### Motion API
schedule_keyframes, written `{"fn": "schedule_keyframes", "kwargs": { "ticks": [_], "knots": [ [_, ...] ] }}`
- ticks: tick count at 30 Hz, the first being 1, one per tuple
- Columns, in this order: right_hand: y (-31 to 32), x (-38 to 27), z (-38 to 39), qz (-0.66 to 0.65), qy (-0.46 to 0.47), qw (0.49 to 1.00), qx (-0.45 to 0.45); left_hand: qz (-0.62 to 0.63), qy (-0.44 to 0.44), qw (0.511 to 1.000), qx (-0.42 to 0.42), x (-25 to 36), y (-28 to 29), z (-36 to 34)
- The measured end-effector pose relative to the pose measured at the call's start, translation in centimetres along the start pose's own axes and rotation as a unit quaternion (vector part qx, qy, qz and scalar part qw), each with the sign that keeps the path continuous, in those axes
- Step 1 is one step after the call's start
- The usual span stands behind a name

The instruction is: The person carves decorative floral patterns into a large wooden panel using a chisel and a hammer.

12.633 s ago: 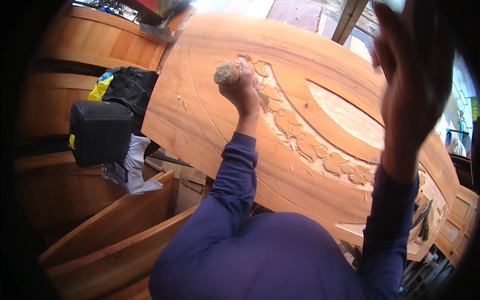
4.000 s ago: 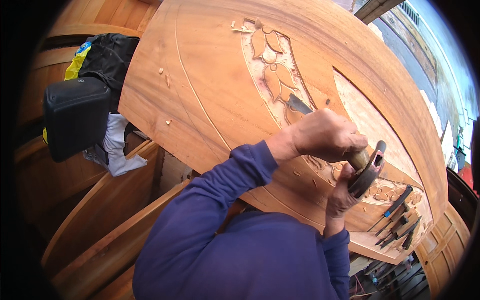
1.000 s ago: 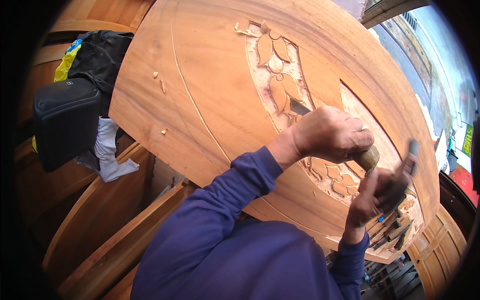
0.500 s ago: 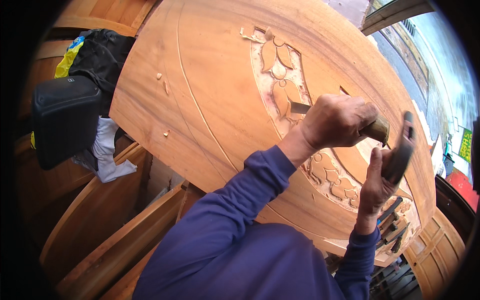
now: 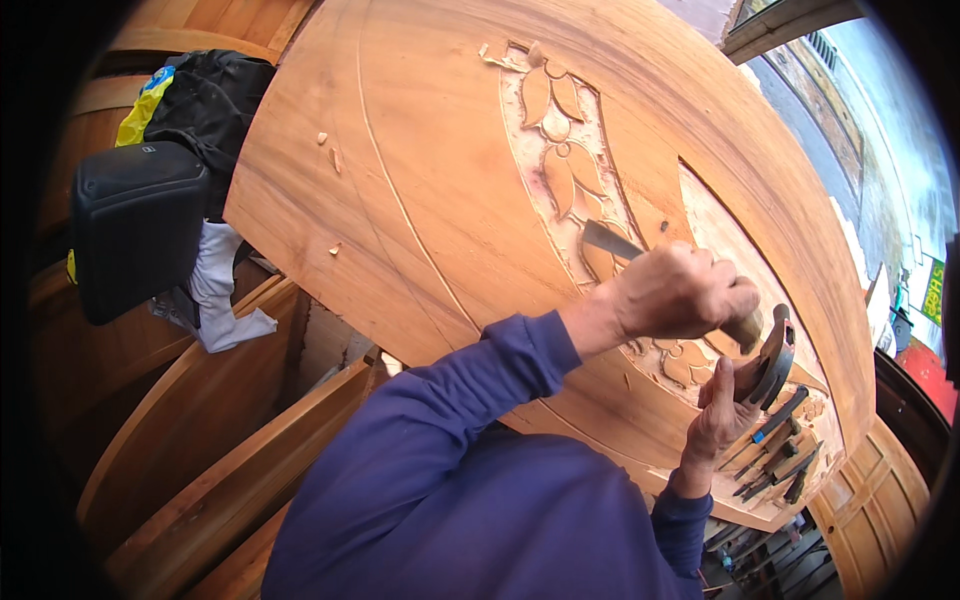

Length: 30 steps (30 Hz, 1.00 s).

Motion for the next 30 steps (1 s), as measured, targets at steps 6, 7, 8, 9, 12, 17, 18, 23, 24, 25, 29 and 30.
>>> {"fn": "schedule_keyframes", "kwargs": {
  "ticks": [6,7,8,9,12,17,18,23,24,25,29,30],
  "knots": [
    [1.0,-0.7,-0.6,0.020,0.047,0.999,0.000,0.031,0.033,0.998,0.031,-1.8,-1.0,-0.9],
    [0.9,-1.3,-0.8,0.023,0.059,0.998,-0.001,0.033,0.036,0.998,0.038,-1.9,-1.1,-0.9],
    [0.3,-3.1,-1.3,0.030,0.072,0.997,0.006,0.040,0.036,0.998,0.038,-1.9,-1.1,-1.0],
    [-0.1,-3.4,-1.7,0.026,0.083,0.996,0.005,0.045,0.038,0.998,0.037,-1.8,-0.9,-1.1],
    [-2.6,-4.7,-2.9,0.041,0.138,0.989,-0.016,0.074,0.037,0.995,0.051,-1.7,-0.1,-1.4],
    [-3.1,-3.9,-3.7,0.067,0.162,0.982,-0.069,0.087,0.043,0.994,0.045,-1.9,0.5,-1.0],
    [-3.5,-6.1,-4.0,0.041,0.171,0.981,-0.075,0.091,0.043,0.994,0.047,-2.0,0.3,-0.9],
    [-2.3,0.1,-2.8,0.050,0.111,0.991,-0.046,0.101,0.033,0.993,0.042,-1.8,1.0,-1.1],
    [-2.4,0.3,-2.9,0.064,0.125,0.989,-0.049,0.098,0.032,0.994,0.038,-1.9,1.4,-1.0],
    [-2.2,0.1,-3.0,0.061,0.106,0.992,-0.025,0.096,0.031,0.994,0.034,-1.9,1.6,-1.0],
    [-3.5,-5.0,-2.6,-0.011,0.135,0.991,0.023,0.118,0.023,0.990,0.073,-2.0,1.8,-1.0],
    [-4.5,-5.2,-3.6,0.173,0.292,0.940,0.042,0.119,0.020,0.989,0.085,-1.9,1.9,-1.1]
  ]
}}
Point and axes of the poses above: each hand's wrist, its own z-axis away from the middle knuckle, its own y-axis out of the back of the hand, x = y × z, the point moved 1 cm from there along -z, towards the middle knuckle, and after that the axes turned 9 degrees about z, right-handed, at the moved point
